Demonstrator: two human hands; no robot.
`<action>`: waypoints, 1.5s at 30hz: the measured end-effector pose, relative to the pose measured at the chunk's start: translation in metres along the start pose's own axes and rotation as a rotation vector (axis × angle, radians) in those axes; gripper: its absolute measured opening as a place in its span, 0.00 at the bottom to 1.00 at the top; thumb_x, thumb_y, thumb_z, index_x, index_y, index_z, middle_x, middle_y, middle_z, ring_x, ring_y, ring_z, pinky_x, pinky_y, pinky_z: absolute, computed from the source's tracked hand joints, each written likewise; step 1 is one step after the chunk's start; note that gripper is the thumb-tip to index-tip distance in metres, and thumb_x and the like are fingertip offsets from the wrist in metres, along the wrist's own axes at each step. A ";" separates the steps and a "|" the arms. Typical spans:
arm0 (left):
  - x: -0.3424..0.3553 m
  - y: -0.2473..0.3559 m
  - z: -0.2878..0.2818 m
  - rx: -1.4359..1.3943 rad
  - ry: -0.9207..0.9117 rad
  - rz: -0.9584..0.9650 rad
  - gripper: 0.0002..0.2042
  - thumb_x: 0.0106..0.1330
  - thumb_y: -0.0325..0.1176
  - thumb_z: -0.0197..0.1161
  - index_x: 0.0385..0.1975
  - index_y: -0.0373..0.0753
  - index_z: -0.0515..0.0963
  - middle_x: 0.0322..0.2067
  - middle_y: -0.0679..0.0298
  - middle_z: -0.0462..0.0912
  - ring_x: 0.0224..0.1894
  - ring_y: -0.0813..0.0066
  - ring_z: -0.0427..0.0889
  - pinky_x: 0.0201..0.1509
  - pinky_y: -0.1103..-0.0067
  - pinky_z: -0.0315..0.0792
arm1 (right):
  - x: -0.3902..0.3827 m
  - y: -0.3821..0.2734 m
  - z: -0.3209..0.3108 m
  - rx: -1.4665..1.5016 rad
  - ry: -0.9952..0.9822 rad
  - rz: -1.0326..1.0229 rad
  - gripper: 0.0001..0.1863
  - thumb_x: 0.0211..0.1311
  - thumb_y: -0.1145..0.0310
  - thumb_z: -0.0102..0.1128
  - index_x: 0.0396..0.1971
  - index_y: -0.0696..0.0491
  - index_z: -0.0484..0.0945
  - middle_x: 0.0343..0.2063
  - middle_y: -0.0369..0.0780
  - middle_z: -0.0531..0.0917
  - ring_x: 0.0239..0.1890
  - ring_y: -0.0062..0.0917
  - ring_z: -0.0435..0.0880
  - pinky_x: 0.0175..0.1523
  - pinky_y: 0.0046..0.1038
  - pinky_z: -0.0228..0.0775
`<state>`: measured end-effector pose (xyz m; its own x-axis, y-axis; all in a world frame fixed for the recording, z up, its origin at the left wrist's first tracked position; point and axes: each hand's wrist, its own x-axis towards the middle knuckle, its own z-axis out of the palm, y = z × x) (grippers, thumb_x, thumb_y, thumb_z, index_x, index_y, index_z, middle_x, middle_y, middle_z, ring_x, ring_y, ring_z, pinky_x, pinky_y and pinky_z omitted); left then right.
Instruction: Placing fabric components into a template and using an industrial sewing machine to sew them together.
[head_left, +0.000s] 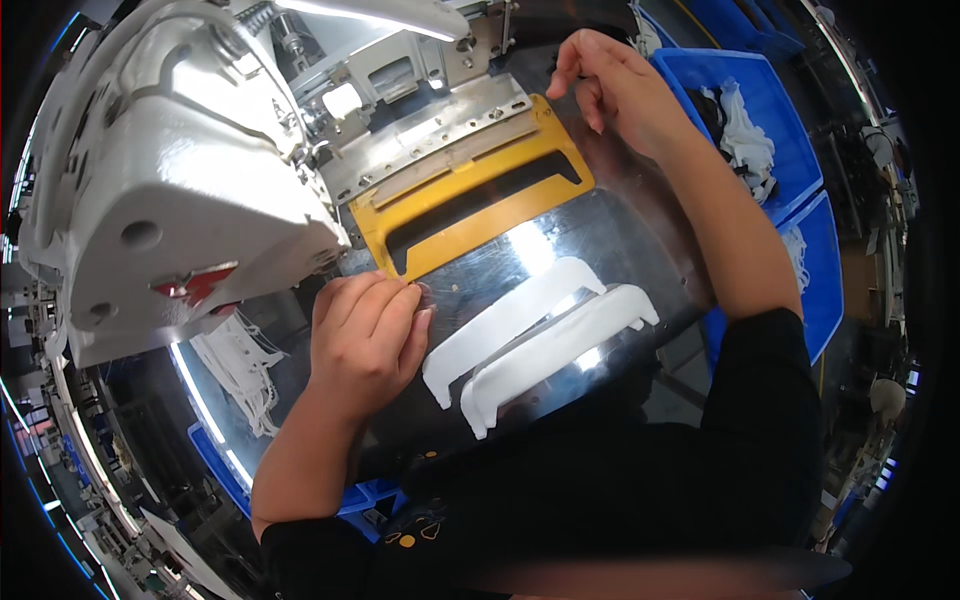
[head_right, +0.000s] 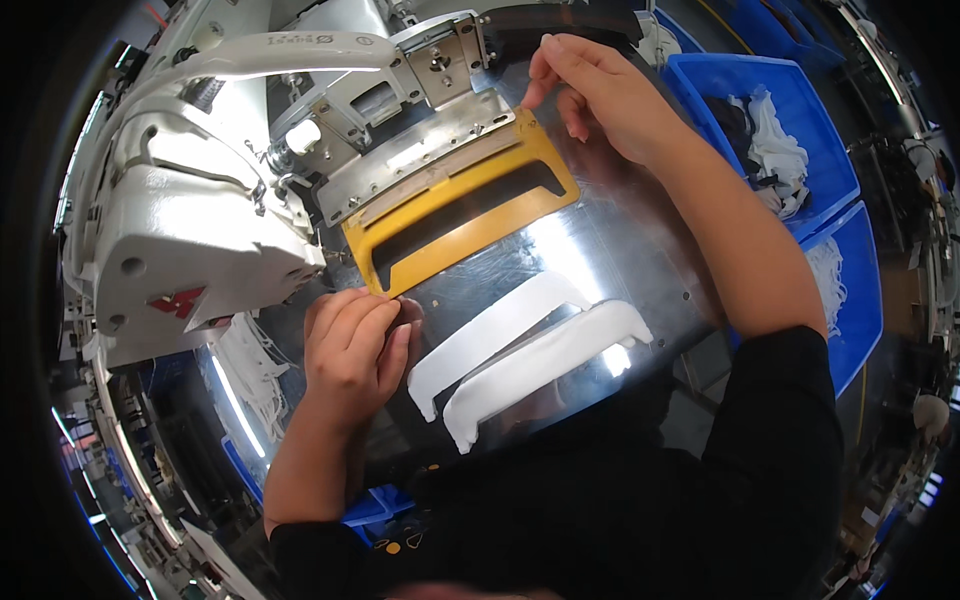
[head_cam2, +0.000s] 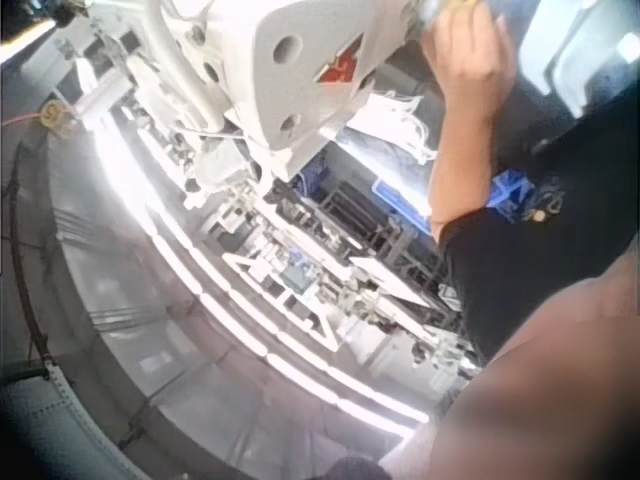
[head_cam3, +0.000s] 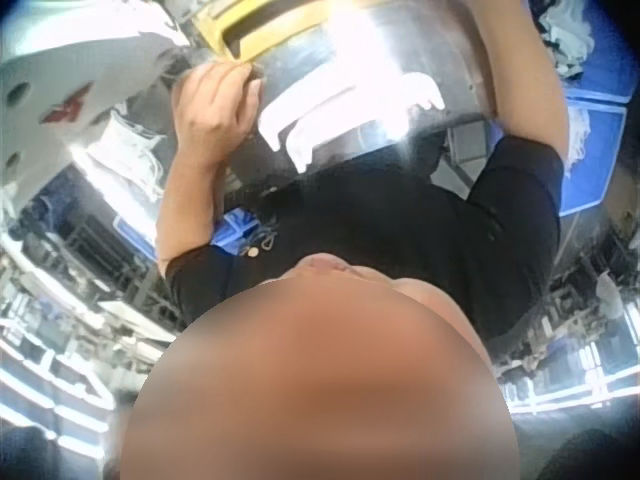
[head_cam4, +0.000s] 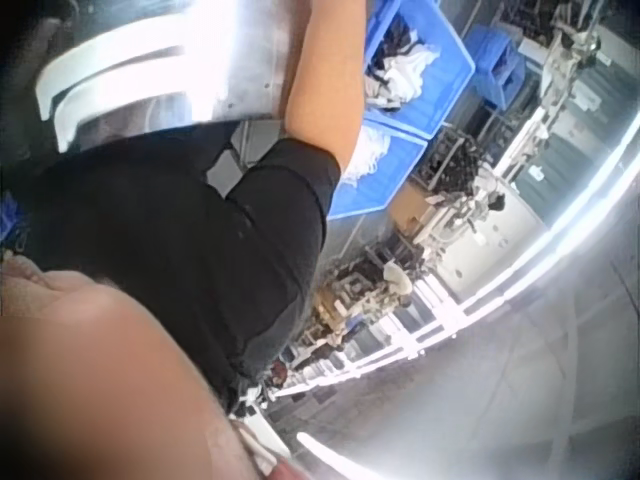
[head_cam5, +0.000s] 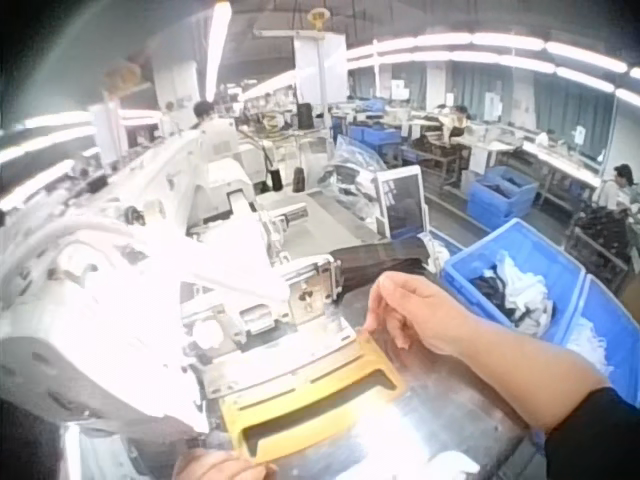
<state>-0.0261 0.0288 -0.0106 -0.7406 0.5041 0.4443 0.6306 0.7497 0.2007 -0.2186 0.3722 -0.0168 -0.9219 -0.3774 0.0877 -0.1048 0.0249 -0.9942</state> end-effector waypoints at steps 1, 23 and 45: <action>-0.002 -0.002 0.003 -0.003 0.024 0.006 0.11 0.60 0.29 0.75 0.42 0.37 0.87 0.40 0.59 0.88 0.47 0.59 0.86 0.56 0.64 0.76 | 0.000 0.000 0.005 -0.108 0.059 0.006 0.21 0.87 0.49 0.50 0.40 0.49 0.83 0.34 0.34 0.87 0.22 0.11 0.73 0.29 0.16 0.70; -0.011 -0.002 0.010 -0.016 -0.110 -0.079 0.27 0.67 0.47 0.72 0.61 0.35 0.82 0.62 0.46 0.81 0.67 0.49 0.77 0.75 0.59 0.67 | 0.003 0.009 0.017 -0.502 0.005 -0.004 0.24 0.83 0.54 0.57 0.33 0.59 0.85 0.24 0.38 0.86 0.27 0.20 0.83 0.35 0.28 0.77; -0.014 0.003 0.011 0.001 -0.159 -0.141 0.31 0.68 0.51 0.72 0.64 0.36 0.81 0.66 0.45 0.79 0.69 0.44 0.76 0.76 0.55 0.64 | -0.003 0.005 0.015 -0.772 -0.111 -0.175 0.25 0.80 0.50 0.59 0.32 0.58 0.85 0.25 0.47 0.85 0.27 0.42 0.82 0.37 0.38 0.73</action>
<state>-0.0164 0.0284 -0.0254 -0.8490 0.4554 0.2681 0.5179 0.8180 0.2504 -0.2110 0.3598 -0.0235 -0.8300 -0.5239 0.1912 -0.5105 0.5756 -0.6388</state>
